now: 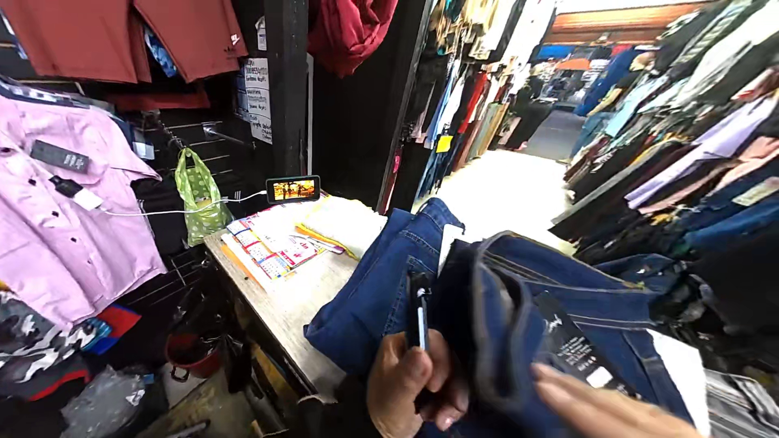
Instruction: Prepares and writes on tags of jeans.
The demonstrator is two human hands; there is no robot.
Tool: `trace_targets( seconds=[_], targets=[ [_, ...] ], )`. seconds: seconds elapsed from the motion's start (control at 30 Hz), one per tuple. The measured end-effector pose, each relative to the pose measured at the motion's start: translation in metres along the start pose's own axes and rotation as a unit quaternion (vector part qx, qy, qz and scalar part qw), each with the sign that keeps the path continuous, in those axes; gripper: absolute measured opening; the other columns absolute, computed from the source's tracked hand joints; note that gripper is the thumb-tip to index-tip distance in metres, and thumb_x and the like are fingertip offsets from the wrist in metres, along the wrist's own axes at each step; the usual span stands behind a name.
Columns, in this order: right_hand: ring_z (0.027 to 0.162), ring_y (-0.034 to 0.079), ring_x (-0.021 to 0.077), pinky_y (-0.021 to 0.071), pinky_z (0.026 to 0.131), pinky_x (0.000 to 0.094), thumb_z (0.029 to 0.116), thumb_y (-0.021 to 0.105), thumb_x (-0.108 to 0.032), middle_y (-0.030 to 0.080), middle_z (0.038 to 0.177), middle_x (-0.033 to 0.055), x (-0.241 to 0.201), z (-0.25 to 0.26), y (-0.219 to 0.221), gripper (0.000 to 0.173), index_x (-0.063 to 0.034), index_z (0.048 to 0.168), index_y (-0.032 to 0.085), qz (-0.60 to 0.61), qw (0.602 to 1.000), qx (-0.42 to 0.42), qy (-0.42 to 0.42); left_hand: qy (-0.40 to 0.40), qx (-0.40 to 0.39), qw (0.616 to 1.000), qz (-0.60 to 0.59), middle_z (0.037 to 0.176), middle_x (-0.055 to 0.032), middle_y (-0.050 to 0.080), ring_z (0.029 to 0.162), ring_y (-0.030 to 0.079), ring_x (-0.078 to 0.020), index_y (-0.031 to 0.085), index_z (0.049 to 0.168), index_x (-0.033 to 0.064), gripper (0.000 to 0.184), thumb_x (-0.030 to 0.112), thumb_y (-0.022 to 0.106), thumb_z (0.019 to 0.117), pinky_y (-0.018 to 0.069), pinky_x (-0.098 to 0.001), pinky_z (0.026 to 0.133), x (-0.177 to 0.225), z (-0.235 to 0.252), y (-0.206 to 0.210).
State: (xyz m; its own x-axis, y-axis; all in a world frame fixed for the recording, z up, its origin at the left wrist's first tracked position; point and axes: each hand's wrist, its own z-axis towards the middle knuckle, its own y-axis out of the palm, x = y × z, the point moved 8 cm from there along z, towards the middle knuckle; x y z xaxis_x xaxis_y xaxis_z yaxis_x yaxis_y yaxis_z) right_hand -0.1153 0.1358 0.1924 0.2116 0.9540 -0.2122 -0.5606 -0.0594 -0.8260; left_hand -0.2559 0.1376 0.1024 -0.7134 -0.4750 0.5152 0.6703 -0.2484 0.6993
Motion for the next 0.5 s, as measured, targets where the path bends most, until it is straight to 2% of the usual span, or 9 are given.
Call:
trace_targets(
  seconds=[0.03, 0.07, 0.1, 0.17, 0.27, 0.37, 0.4, 0.47, 0.5],
  targets=[
    [0.103, 0.072, 0.0396, 0.0561, 0.093, 0.0464, 0.0967, 0.059, -0.004, 0.073, 0.113, 0.0253, -0.006, -0.002, 0.010, 0.024, 0.0050, 0.115, 0.072, -0.011, 1.000, -0.012, -0.024, 0.001, 0.035, 0.998, 0.043, 0.071, 0.0122, 0.068, 0.056, 0.063, 0.0040, 0.067, 0.083, 0.0232, 0.040, 0.063, 0.072, 0.0817, 0.0499, -0.0141, 0.049, 0.005, -0.003, -0.002],
    [0.104, 0.073, 0.0333, 0.0575, 0.091, 0.0418, 0.0985, 0.059, -0.005, 0.074, 0.115, 0.0192, -0.009, -0.005, 0.018, 0.025, -0.0027, 0.118, 0.074, -0.031, 0.999, -0.014, -0.035, -0.014, 0.083, 0.993, 0.079, 0.072, 0.0128, 0.069, 0.056, 0.063, 0.0047, 0.067, 0.088, 0.0217, 0.037, 0.056, 0.078, 0.0801, 0.0510, -0.0144, 0.049, 0.006, -0.006, -0.003],
    [0.105, 0.073, 0.0255, 0.0576, 0.088, 0.0354, 0.0993, 0.060, -0.007, 0.075, 0.117, 0.0121, -0.010, -0.009, 0.022, 0.026, -0.0111, 0.121, 0.074, -0.061, 0.998, 0.001, -0.035, -0.045, 0.132, 0.986, 0.093, 0.069, 0.0118, 0.066, 0.053, 0.060, 0.0039, 0.065, 0.089, 0.0182, 0.030, 0.039, 0.084, 0.0779, 0.0501, -0.0149, 0.047, 0.005, -0.006, -0.005],
    [0.111, 0.071, 0.0173, 0.0556, 0.090, 0.0282, 0.1006, 0.058, -0.007, 0.074, 0.122, 0.0059, -0.006, -0.015, 0.027, 0.031, -0.0172, 0.126, 0.071, -0.082, 0.995, 0.017, -0.049, -0.096, 0.187, 0.974, 0.089, 0.061, 0.0069, 0.062, 0.046, 0.055, 0.0017, 0.063, 0.084, 0.0125, 0.016, 0.012, 0.076, 0.0742, 0.0466, -0.0153, 0.042, -0.001, -0.004, -0.009],
    [0.122, 0.066, 0.0198, 0.0509, 0.104, 0.0301, 0.1026, 0.056, -0.009, 0.070, 0.130, 0.0105, -0.002, -0.019, 0.028, 0.030, -0.0118, 0.130, 0.067, 0.008, 0.997, -0.020, -0.073, -0.087, 0.175, 0.978, 0.072, 0.061, 0.0058, 0.065, 0.046, 0.057, 0.0014, 0.067, 0.082, 0.0143, 0.016, 0.012, 0.079, 0.0725, 0.0478, -0.0149, 0.043, -0.004, -0.007, -0.013],
    [0.125, 0.064, 0.0199, 0.0493, 0.109, 0.0336, 0.1043, 0.055, -0.015, 0.069, 0.131, 0.0115, 0.020, -0.023, 0.010, 0.027, -0.0078, 0.125, 0.071, 0.087, 0.994, -0.072, -0.016, -0.062, 0.152, 0.984, 0.067, 0.065, 0.0050, 0.068, 0.049, 0.060, 0.0009, 0.070, 0.085, 0.0155, 0.020, 0.018, 0.084, 0.0710, 0.0501, -0.0152, 0.045, -0.002, -0.010, -0.013],
    [0.121, 0.066, 0.0166, 0.0523, 0.105, 0.0341, 0.1044, 0.055, -0.021, 0.070, 0.129, 0.0071, 0.040, -0.029, -0.001, 0.028, -0.0103, 0.125, 0.071, 0.068, 0.995, -0.066, 0.023, -0.061, 0.156, 0.983, 0.068, 0.063, 0.0049, 0.068, 0.047, 0.059, 0.0009, 0.071, 0.084, 0.0153, 0.019, 0.018, 0.084, 0.0707, 0.0494, -0.0150, 0.044, -0.002, -0.011, -0.014],
    [0.098, 0.070, 0.0110, 0.0607, 0.083, 0.0354, 0.1000, 0.060, -0.033, 0.073, 0.113, -0.0028, 0.096, -0.045, -0.029, 0.028, -0.0173, 0.121, 0.072, -0.011, 0.993, -0.006, 0.118, -0.062, 0.165, 0.981, 0.078, 0.060, 0.0053, 0.066, 0.045, 0.058, 0.0012, 0.070, 0.083, 0.0150, 0.018, 0.017, 0.083, 0.0712, 0.0480, -0.0147, 0.042, -0.002, -0.013, -0.015],
    [0.090, 0.071, 0.0124, 0.0614, 0.076, 0.0386, 0.0963, 0.065, -0.040, 0.073, 0.106, -0.0044, 0.121, -0.052, -0.040, 0.032, -0.0189, 0.119, 0.070, -0.046, 0.984, 0.018, 0.169, -0.062, 0.170, 0.980, 0.084, 0.060, 0.0052, 0.065, 0.045, 0.057, 0.0011, 0.068, 0.083, 0.0147, 0.019, 0.017, 0.083, 0.0713, 0.0477, -0.0146, 0.042, -0.002, -0.014, -0.016]
  ],
)
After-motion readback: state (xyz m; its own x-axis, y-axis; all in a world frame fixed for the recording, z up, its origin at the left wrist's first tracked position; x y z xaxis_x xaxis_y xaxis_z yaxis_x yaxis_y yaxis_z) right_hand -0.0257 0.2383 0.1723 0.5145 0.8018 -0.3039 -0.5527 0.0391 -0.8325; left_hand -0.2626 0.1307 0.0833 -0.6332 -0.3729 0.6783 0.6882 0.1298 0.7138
